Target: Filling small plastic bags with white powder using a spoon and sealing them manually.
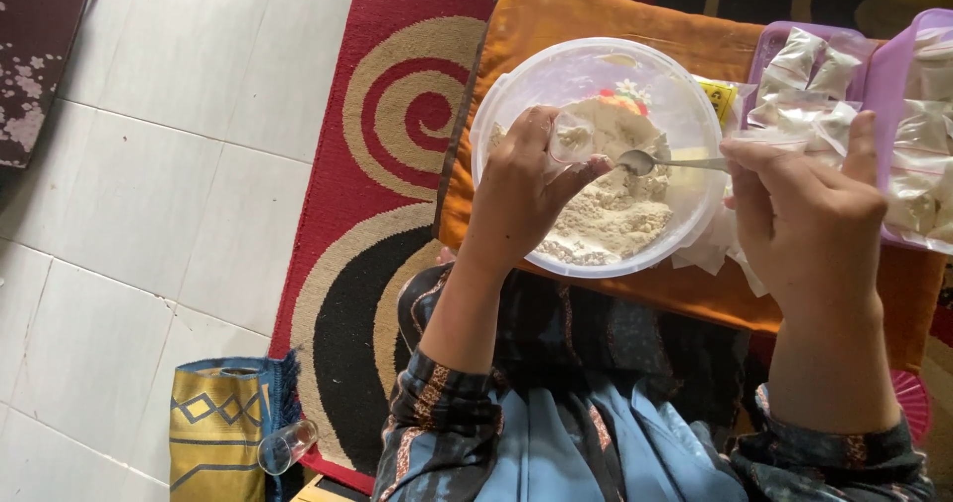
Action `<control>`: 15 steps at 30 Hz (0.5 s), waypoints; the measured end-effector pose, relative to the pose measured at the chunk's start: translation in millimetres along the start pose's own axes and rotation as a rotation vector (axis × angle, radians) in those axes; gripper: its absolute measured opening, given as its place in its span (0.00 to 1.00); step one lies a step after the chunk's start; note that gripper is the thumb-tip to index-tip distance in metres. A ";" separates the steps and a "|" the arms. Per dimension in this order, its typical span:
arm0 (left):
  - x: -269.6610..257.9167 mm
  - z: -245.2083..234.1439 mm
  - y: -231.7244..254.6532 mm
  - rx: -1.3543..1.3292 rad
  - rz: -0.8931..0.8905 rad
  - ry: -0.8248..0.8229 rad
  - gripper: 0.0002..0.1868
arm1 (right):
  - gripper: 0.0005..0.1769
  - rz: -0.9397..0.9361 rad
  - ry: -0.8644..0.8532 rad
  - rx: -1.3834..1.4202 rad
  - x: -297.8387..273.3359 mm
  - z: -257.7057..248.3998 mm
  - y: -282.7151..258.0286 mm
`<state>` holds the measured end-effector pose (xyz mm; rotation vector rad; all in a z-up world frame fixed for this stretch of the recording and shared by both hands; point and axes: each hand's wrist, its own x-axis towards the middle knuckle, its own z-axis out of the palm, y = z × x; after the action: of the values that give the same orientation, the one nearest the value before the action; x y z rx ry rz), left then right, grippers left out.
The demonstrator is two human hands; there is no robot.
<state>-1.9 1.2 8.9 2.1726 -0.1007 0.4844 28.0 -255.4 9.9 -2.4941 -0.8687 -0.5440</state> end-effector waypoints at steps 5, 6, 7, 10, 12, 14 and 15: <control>-3.3 3.4 -7.1 0.048 0.017 -0.012 0.35 | 0.07 0.040 -0.009 0.081 5.4 0.9 -9.0; -4.0 4.0 -8.8 0.071 0.012 -0.015 0.38 | 0.08 0.033 -0.005 0.106 5.3 4.0 -6.4; -3.7 4.6 -9.5 0.071 0.013 -0.014 0.38 | 0.08 0.032 -0.005 0.106 4.5 6.1 -2.7; -3.6 4.8 -9.6 0.085 0.014 -0.017 0.42 | 0.04 0.013 0.049 -0.020 1.9 10.1 7.0; -2.7 3.4 -6.9 0.045 0.019 -0.016 0.41 | 0.03 0.028 0.077 0.026 0.6 9.4 12.7; -1.6 1.5 -3.5 0.016 0.013 -0.022 0.40 | 0.03 0.052 0.081 0.061 -2.1 6.5 16.5; -1.2 0.7 -1.9 -0.012 0.006 -0.028 0.38 | 0.04 0.076 0.085 0.096 -3.6 5.0 18.5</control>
<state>-2.3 1.7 6.7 2.1680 -0.1247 0.4561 38.5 -267.5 -1.1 -2.3883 -0.7465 -0.5650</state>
